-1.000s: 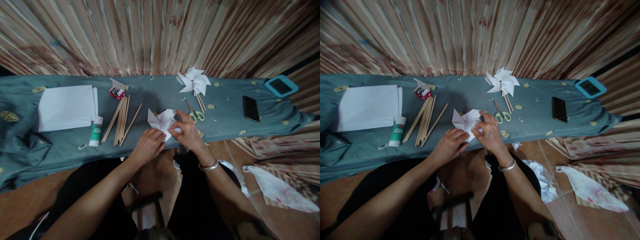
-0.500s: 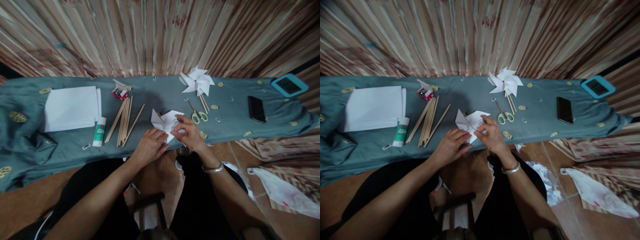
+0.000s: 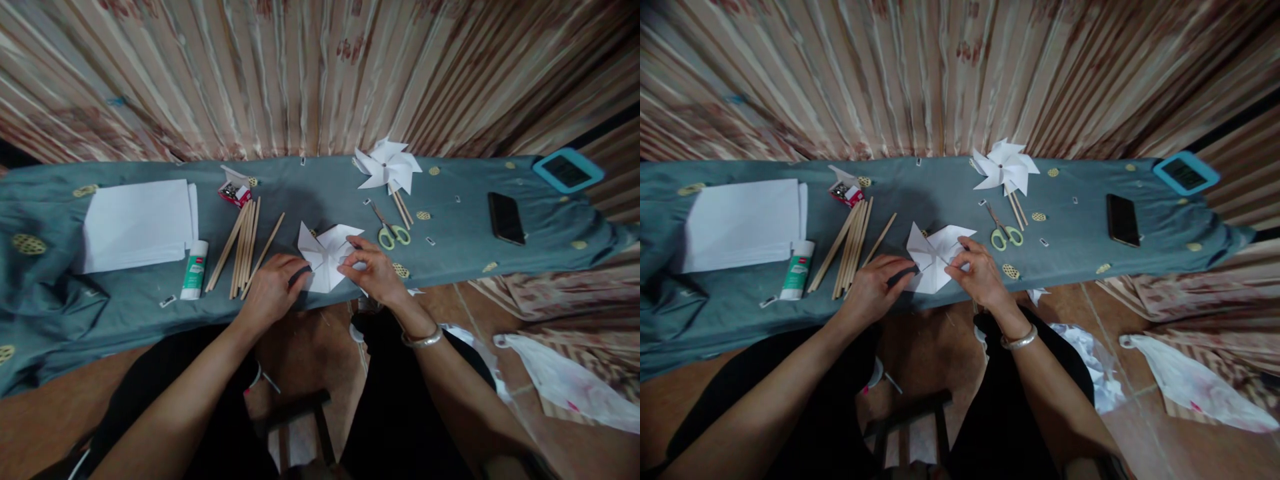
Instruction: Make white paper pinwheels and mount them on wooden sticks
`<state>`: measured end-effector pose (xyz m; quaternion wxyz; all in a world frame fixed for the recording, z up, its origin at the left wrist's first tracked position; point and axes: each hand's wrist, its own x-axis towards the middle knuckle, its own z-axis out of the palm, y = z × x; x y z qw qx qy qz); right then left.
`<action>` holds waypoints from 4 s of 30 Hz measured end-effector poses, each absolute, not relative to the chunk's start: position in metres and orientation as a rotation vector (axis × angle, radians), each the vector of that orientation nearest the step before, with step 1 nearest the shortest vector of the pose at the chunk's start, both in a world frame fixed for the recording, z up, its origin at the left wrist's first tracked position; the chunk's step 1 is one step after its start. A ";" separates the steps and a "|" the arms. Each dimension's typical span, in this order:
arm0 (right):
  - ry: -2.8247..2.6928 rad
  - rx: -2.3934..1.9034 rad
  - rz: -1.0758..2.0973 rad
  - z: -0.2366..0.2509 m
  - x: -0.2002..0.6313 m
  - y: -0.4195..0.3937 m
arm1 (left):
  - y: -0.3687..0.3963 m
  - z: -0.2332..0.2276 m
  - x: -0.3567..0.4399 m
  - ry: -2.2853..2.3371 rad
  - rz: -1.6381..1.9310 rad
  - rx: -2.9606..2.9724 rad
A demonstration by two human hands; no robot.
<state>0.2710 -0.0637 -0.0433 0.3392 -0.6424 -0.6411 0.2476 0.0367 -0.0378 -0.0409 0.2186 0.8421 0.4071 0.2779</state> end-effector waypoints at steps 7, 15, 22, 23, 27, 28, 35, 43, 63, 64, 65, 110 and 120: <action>-1.466 -1.590 0.850 -0.042 0.276 -0.063 | -0.036 -0.044 0.036 1.199 0.854 1.652; -1.158 -1.490 1.074 -0.032 0.278 -0.061 | -0.047 -0.030 0.041 1.060 0.827 0.823; -1.014 -1.444 1.176 -0.020 0.282 -0.066 | -0.054 -0.025 0.037 1.029 0.778 0.685; -1.006 -1.436 1.170 -0.018 0.283 -0.067 | -0.053 -0.025 0.036 1.014 0.773 0.670; -1.018 -1.373 1.173 -0.009 0.285 -0.071 | -0.055 -0.022 0.042 0.864 0.707 0.543; -1.036 -1.353 1.177 -0.007 0.284 -0.072 | -0.056 -0.022 0.046 0.826 0.697 0.510; -1.272 -1.306 1.185 -0.005 0.271 -0.078 | -0.061 -0.021 0.074 0.831 0.689 0.495; -1.588 -1.447 0.891 -0.011 0.267 -0.080 | -0.058 -0.017 0.077 0.929 0.785 0.531; -1.632 -1.488 0.742 -0.011 0.250 -0.078 | -0.058 -0.023 0.079 0.934 0.976 0.576; -1.616 -1.487 0.748 -0.011 0.250 -0.078 | -0.058 -0.023 0.080 0.936 0.984 0.574; -1.598 -1.484 0.755 -0.011 0.249 -0.078 | -0.058 -0.023 0.080 0.943 0.989 0.566; -1.413 -1.463 0.801 -0.012 0.231 -0.079 | -0.054 -0.016 0.084 0.869 1.103 0.567; -1.425 -1.473 0.742 -0.010 0.227 -0.081 | -0.052 -0.014 0.083 0.903 1.103 0.539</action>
